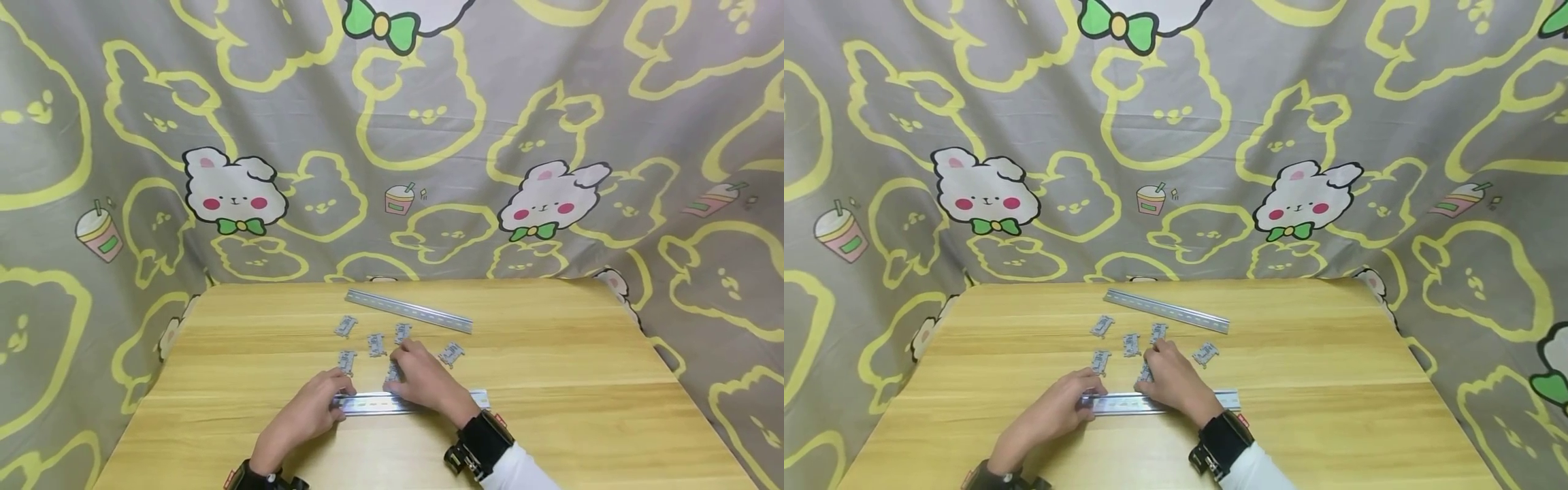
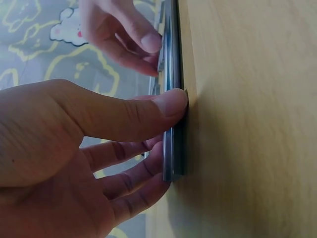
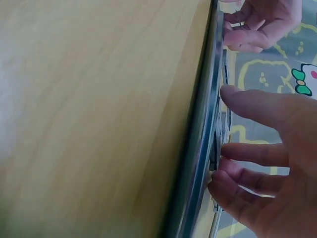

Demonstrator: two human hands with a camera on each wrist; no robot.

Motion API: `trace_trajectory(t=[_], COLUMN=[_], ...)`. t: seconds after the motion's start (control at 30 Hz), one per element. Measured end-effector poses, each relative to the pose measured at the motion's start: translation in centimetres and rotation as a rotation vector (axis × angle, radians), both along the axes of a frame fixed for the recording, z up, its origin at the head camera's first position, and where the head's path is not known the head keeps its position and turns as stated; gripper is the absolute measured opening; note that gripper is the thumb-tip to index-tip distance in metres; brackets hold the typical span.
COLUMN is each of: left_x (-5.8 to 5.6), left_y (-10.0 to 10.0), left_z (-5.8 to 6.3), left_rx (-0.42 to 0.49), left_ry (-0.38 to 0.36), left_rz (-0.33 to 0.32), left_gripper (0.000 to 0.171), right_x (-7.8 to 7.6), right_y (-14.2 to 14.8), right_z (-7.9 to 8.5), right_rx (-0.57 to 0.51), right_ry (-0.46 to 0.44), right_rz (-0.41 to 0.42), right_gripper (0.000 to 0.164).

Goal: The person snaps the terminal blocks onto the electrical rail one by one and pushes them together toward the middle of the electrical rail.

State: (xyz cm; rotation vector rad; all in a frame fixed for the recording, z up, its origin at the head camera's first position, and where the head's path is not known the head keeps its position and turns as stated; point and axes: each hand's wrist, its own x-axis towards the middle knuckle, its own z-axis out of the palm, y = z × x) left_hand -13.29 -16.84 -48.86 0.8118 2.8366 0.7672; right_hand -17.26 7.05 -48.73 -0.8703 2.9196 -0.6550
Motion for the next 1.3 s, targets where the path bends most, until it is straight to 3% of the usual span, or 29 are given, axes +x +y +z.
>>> trace_trajectory(t=[0.23,0.4,0.63,0.83,1.0,1.3], left_x=[-0.2,0.1,0.1,0.0,0.0,0.2], left_y=[0.4,0.6,0.7,0.4,0.2,0.3], left_z=[0.1,0.1,0.1,0.0,0.0,0.1], left_rx=[0.004,0.005,0.009,0.026,0.026,0.037], left_ry=[0.005,0.003,0.037,0.014,0.018,0.015], left_rz=[-0.005,0.010,0.013,0.012,0.014,0.012], left_gripper=[0.028,0.026,0.026,0.026,0.026,0.026], right_x=[-0.3,-0.1,0.3,1.3,2.4,4.0], right_y=[0.1,1.6,6.1,11.1,14.2,17.1], right_z=[-0.1,0.1,1.3,1.8,1.3,-0.6], right_rx=[-0.008,-0.045,-0.086,-0.190,-0.279,-0.360], right_ry=[0.018,0.003,0.055,0.012,-0.046,-0.019], right_rz=[-0.011,-0.002,0.016,-0.008,0.011,0.019], right_gripper=[0.038,0.041,0.049,0.047,0.043,0.047])
